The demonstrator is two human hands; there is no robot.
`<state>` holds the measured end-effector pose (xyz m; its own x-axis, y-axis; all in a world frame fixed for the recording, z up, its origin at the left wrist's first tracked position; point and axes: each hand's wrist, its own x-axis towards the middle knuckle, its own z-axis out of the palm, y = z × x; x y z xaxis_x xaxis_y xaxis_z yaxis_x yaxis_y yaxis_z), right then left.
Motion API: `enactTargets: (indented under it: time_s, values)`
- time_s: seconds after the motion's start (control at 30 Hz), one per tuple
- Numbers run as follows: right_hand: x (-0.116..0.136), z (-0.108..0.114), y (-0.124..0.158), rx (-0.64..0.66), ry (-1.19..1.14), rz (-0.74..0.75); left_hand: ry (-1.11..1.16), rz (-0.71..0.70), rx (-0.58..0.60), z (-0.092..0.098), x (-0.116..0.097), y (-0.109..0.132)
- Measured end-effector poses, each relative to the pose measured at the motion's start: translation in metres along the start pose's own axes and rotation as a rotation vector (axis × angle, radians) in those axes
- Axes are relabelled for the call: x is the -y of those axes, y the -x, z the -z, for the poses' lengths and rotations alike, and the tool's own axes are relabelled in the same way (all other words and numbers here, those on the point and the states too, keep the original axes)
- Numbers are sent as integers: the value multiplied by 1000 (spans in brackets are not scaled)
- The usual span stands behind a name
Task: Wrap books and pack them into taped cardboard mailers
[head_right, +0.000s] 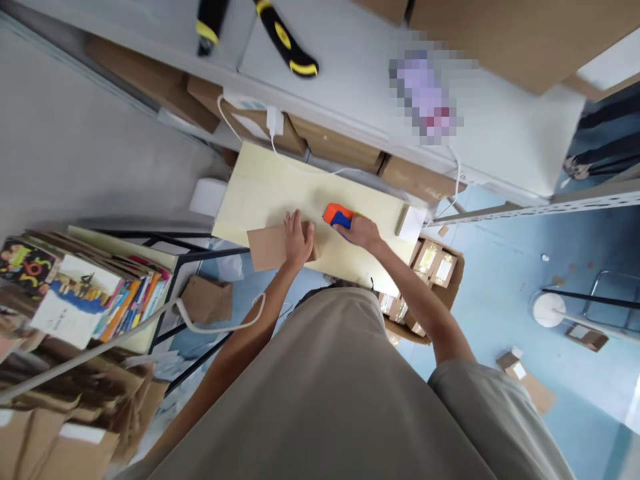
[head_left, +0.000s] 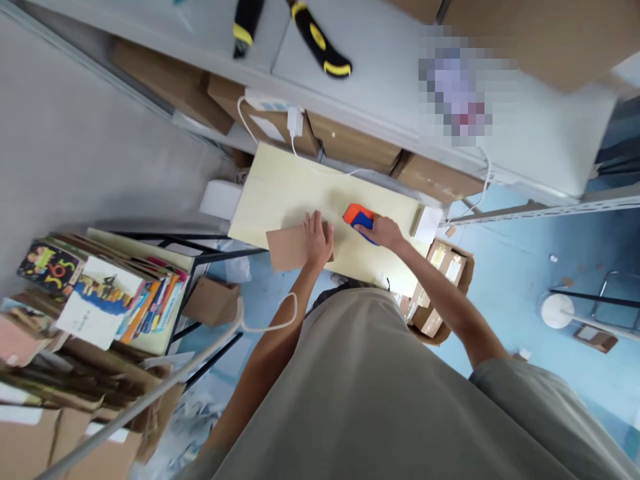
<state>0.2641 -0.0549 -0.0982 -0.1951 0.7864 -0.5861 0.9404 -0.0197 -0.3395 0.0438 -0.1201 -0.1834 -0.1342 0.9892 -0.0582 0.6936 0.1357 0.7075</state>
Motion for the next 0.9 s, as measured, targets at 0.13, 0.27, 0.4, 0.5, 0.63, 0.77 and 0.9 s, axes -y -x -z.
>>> enactTargets:
  time_s: [0.13, 0.27, 0.4, 0.5, 0.63, 0.77, 0.9]
  values:
    - [15, 24, 38, -63, -309, -29, 106, -317, -173, 21, -57, 7]
    - [32, 78, 60, -259, -382, 226, 228, -476, -271, 49, -126, -15]
    - [47, 154, 45, -529, -71, 219, 294, -540, -236, 76, -189, -61]
    - [56, 203, 6, -621, 161, 170, 303, -619, -194, 81, -215, -80]
    - [63, 231, -50, -689, 105, 112, 230, -639, -268, 70, -203, -69]
    - [73, 228, -80, -746, -9, 99, 187, -562, -290, 53, -165, -44]
    - [86, 220, -99, -774, -58, 253, 178, -466, -277, 41, -146, -35]
